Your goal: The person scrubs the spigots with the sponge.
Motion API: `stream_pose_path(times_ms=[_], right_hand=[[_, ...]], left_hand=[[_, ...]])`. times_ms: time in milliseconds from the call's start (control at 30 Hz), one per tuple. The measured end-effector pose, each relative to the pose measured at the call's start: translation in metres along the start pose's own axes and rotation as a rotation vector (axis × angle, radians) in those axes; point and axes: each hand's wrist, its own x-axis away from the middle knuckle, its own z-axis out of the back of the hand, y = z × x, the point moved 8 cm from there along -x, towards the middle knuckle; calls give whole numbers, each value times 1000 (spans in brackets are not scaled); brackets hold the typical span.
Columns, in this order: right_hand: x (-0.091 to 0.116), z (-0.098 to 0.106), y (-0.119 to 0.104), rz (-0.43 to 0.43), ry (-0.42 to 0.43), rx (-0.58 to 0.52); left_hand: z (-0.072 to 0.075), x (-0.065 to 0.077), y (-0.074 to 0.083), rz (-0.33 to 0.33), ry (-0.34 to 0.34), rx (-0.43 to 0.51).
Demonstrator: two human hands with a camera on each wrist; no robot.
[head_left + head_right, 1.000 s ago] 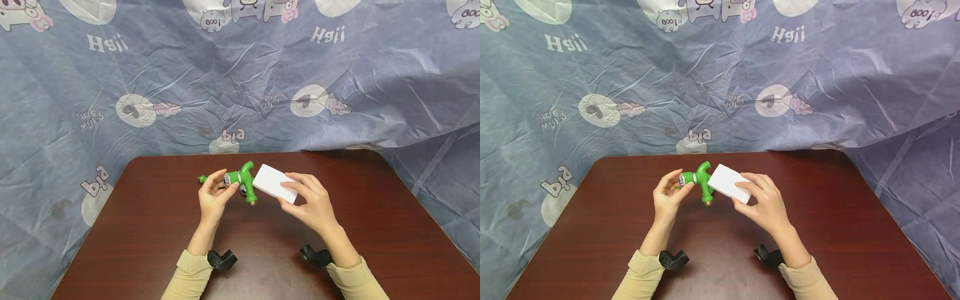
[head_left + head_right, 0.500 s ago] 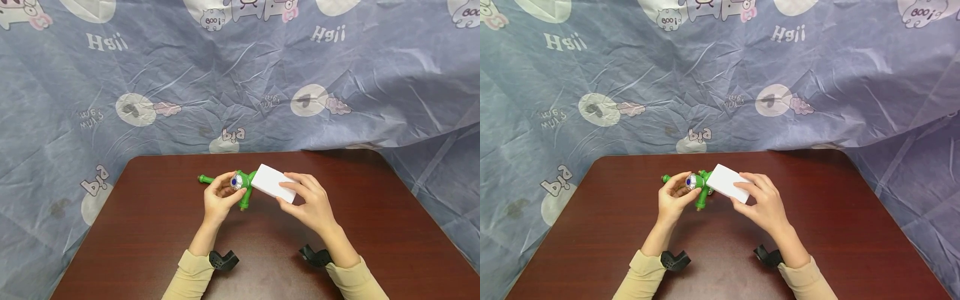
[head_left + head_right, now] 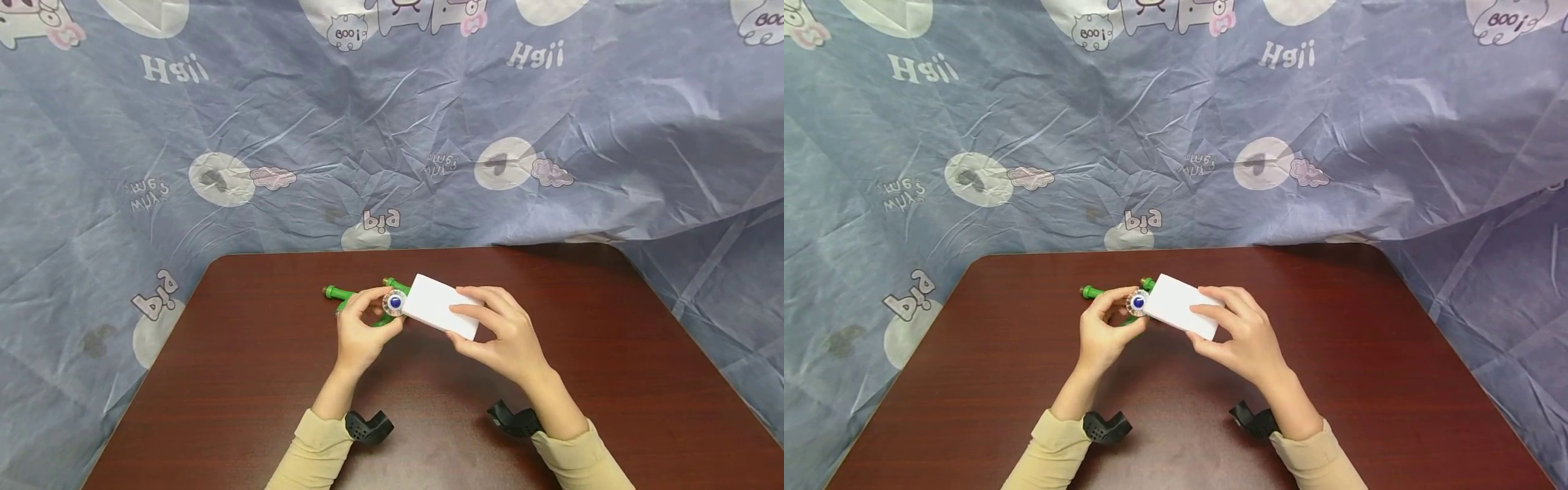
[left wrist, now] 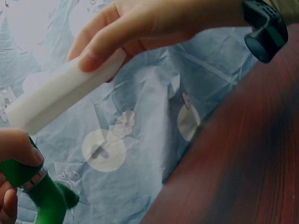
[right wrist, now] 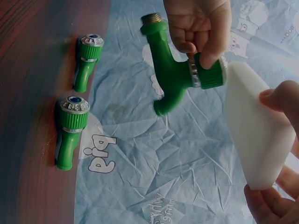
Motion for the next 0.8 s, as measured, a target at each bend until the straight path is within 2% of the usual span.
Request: stream_pose_path(times_ms=[133, 267, 367, 400, 500, 600, 800], right_hand=[[0, -4, -4, 33, -32, 3], [0, -3, -5, 21, -11, 48], [0, 2, -2, -8, 27, 71], [0, 2, -2, -8, 35, 65], [1, -1, -6, 21, 22, 22], [2, -8, -9, 30, -17, -2], [4, -11, -1, -74, -3, 30]], left_hand=[[-4, 2, -1, -84, -27, -91], [-8, 3, 4, -128, -54, -106], [-7, 2, 19, -131, -50, -118], [-7, 2, 20, -132, -48, -119], [-7, 2, 19, -117, -62, -124], [-9, 4, 4, -114, -76, -138], [-9, 5, 4, -139, -56, -167]])
